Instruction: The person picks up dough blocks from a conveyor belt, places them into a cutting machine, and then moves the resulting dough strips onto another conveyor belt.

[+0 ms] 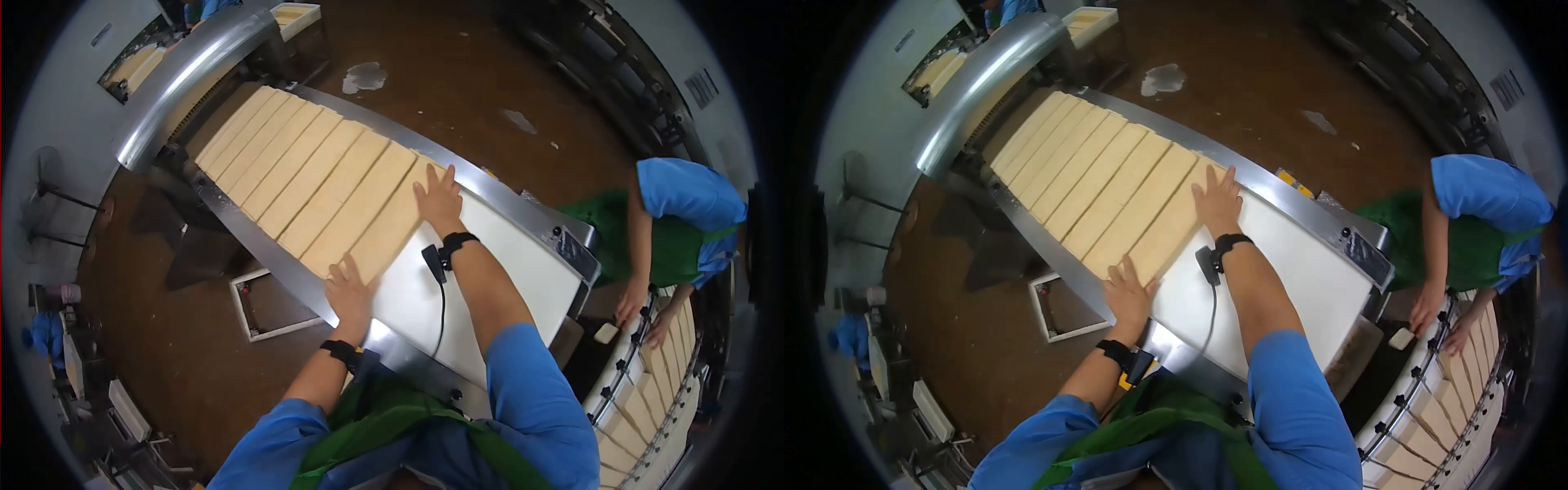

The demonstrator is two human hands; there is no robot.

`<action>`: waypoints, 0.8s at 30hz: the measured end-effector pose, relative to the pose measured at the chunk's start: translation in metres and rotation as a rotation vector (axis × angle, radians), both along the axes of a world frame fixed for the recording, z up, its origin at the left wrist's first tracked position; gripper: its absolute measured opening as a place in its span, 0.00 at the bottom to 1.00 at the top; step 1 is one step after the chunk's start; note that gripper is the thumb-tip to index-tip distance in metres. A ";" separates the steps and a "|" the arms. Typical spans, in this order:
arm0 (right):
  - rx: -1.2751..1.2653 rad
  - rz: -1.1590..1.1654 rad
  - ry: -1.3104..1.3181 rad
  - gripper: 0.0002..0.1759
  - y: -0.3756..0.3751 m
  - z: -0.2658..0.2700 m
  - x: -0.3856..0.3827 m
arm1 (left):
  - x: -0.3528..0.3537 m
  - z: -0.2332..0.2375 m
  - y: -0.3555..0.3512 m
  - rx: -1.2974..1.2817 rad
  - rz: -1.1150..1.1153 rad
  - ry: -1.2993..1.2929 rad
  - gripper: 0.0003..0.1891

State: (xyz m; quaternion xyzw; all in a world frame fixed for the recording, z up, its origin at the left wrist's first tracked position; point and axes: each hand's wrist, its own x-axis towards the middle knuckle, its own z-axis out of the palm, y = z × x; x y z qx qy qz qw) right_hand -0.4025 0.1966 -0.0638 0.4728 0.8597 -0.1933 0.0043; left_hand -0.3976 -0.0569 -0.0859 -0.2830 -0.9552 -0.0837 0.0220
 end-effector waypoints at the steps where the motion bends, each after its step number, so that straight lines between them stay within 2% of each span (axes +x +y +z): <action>1: -0.032 -0.010 0.007 0.38 0.001 0.002 -0.011 | 0.000 0.003 0.000 0.003 -0.012 -0.022 0.47; 5: -0.097 -0.069 -0.060 0.42 -0.004 0.004 -0.031 | 0.001 0.012 0.002 -0.066 0.005 -0.131 0.47; 9: -0.057 -0.157 0.029 0.40 -0.012 0.001 -0.017 | 0.004 0.009 0.000 -0.009 -0.021 -0.093 0.46; 11: -0.070 -0.219 0.070 0.43 -0.012 0.007 0.001 | 0.006 0.007 -0.001 0.038 -0.036 -0.083 0.46; 14: -0.129 -0.369 0.176 0.46 -0.012 0.024 0.052 | 0.016 0.015 -0.002 0.095 -0.150 -0.133 0.44; 16: -0.139 -0.493 0.117 0.48 -0.012 0.035 0.098 | 0.033 0.038 0.000 0.119 -0.253 -0.308 0.41; 18: -0.119 -0.559 0.114 0.49 -0.016 0.054 0.153 | 0.054 0.052 -0.001 0.136 -0.436 -0.449 0.39; 20: -0.036 -0.672 0.083 0.49 -0.012 0.045 0.211 | 0.066 0.059 0.001 0.223 -0.663 -0.718 0.40; 21: -0.019 -0.732 0.091 0.50 -0.009 0.042 0.234 | 0.077 0.070 0.006 0.148 -0.645 -0.883 0.40; 24: 0.008 -0.880 0.134 0.51 -0.019 0.041 0.292 | 0.116 0.076 0.016 -0.078 -0.755 -0.858 0.39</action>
